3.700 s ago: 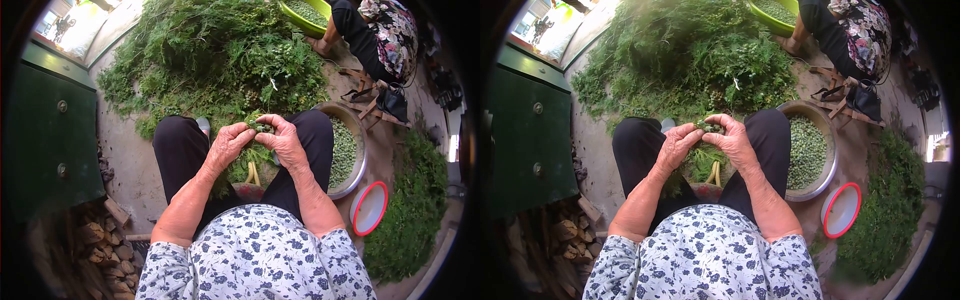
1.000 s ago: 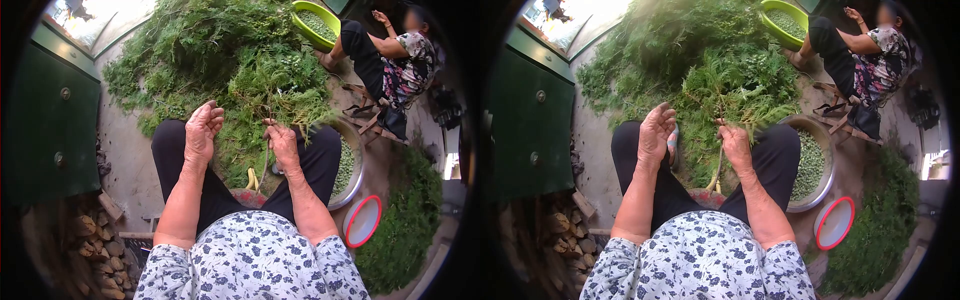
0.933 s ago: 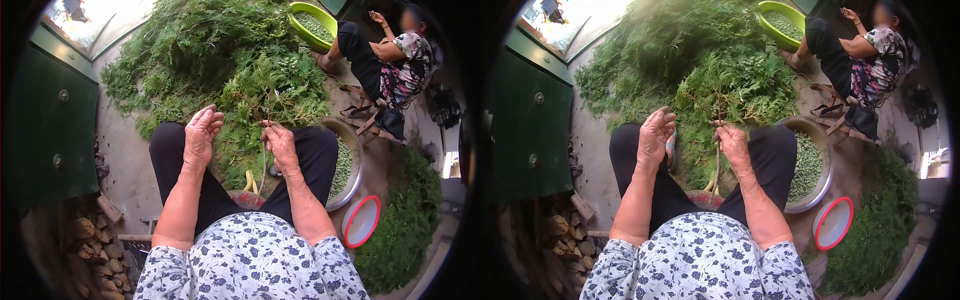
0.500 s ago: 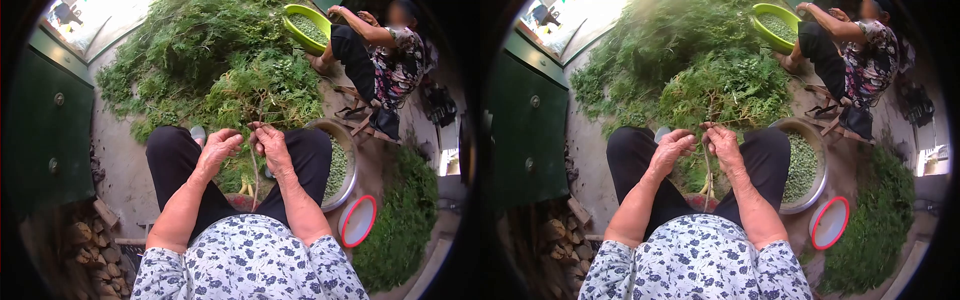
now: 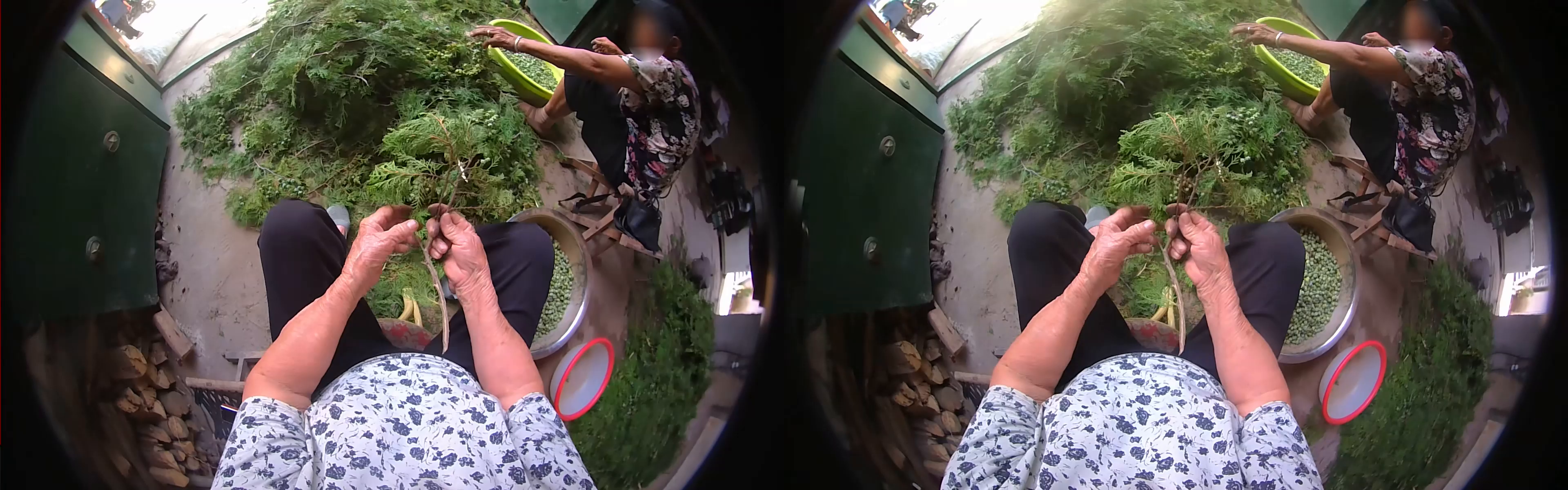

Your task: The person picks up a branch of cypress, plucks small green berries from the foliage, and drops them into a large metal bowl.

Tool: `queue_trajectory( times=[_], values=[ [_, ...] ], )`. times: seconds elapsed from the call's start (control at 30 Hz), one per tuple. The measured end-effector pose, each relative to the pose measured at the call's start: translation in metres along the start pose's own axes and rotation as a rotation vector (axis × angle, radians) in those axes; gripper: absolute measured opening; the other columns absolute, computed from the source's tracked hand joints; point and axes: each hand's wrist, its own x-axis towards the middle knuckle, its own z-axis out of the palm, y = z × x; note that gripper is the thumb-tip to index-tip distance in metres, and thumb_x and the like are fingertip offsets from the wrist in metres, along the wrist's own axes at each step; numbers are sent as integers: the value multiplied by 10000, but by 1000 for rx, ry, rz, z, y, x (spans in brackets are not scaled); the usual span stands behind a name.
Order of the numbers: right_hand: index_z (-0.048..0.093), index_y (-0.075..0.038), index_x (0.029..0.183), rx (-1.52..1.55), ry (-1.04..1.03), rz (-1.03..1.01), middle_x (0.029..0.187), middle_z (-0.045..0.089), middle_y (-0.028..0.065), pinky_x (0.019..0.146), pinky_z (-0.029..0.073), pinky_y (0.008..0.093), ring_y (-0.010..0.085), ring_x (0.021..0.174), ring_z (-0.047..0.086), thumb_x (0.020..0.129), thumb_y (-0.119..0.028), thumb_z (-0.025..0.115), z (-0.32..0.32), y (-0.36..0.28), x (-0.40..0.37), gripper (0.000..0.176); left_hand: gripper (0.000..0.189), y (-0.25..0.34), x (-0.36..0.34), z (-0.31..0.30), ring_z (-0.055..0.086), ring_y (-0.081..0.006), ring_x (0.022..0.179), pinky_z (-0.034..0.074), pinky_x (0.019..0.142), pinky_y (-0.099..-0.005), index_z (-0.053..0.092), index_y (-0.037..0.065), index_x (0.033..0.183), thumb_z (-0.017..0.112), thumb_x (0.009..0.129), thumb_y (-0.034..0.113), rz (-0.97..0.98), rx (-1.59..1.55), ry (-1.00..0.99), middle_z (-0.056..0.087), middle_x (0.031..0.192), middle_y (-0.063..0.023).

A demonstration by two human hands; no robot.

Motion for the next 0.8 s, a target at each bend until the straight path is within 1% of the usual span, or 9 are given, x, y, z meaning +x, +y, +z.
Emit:
queue_trajectory(
  times=[0.07,0.1,0.17,0.2,0.27,0.4,0.57,0.67,0.8],
  values=[
    [541,-27,1081,7,-3,12,749,555,18,479,357,206,57,512,411,930,-215,511,0,1,0,243,400,0,-1,2,599,-132,788,497,635,-247,516,-28,1152,655,820,146,-95,-108,-46,602,994,-76],
    [540,-24,1082,1,-12,16,746,558,18,476,361,205,56,511,418,929,-214,512,-1,3,1,246,400,0,-1,2,599,-132,788,497,635,-247,516,-28,1152,655,820,146,-92,-109,-46,602,994,-76],
    [539,-20,1083,-6,-23,19,744,561,18,473,364,204,55,511,425,928,-212,514,-1,4,1,248,312,-1,0,1,599,-125,718,503,579,-240,565,-34,1079,656,806,84,-121,-31,-49,621,918,-61],
    [538,-19,1086,-2,-28,29,742,567,20,468,367,203,55,509,429,927,-208,515,-1,6,1,249,312,-4,2,-1,599,-125,718,503,579,-240,565,-34,1079,656,806,84,-119,-31,-48,621,918,-61],
    [537,-17,1090,4,-32,43,741,573,22,464,370,202,55,506,434,926,-205,516,1,6,0,250,185,-12,5,-6,601,-123,692,508,576,-250,613,-23,965,650,800,54,-80,-9,-79,631,840,-54],
    [564,-22,1068,-60,34,24,748,589,9,474,391,199,58,521,462,920,-208,529,7,5,-1,240,87,-5,1,-4,600,-123,668,507,568,-250,619,-17,869,641,793,20,-37,-43,-46,636,792,-58],
    [590,-27,1058,-143,55,-17,763,598,-11,503,413,192,56,556,499,912,-222,547,0,8,1,247,102,-4,1,-2,606,-134,674,515,578,-254,618,-25,889,636,794,9,-12,-57,-40,638,795,-67],
    [579,-20,1105,-297,41,-62,793,609,-12,553,429,183,59,607,537,904,-240,561,-7,10,4,299,122,-4,1,-5,618,-149,682,525,592,-259,611,-29,918,624,799,-4,10,-88,-22,644,806,-82],
    [554,1,1153,-349,30,-51,856,626,44,611,472,228,96,661,583,898,-260,569,-6,3,-2,366,139,4,7,-15,637,-171,698,546,606,-260,594,-27,957,600,818,-24,128,-130,80,645,826,-120]
  ],
)
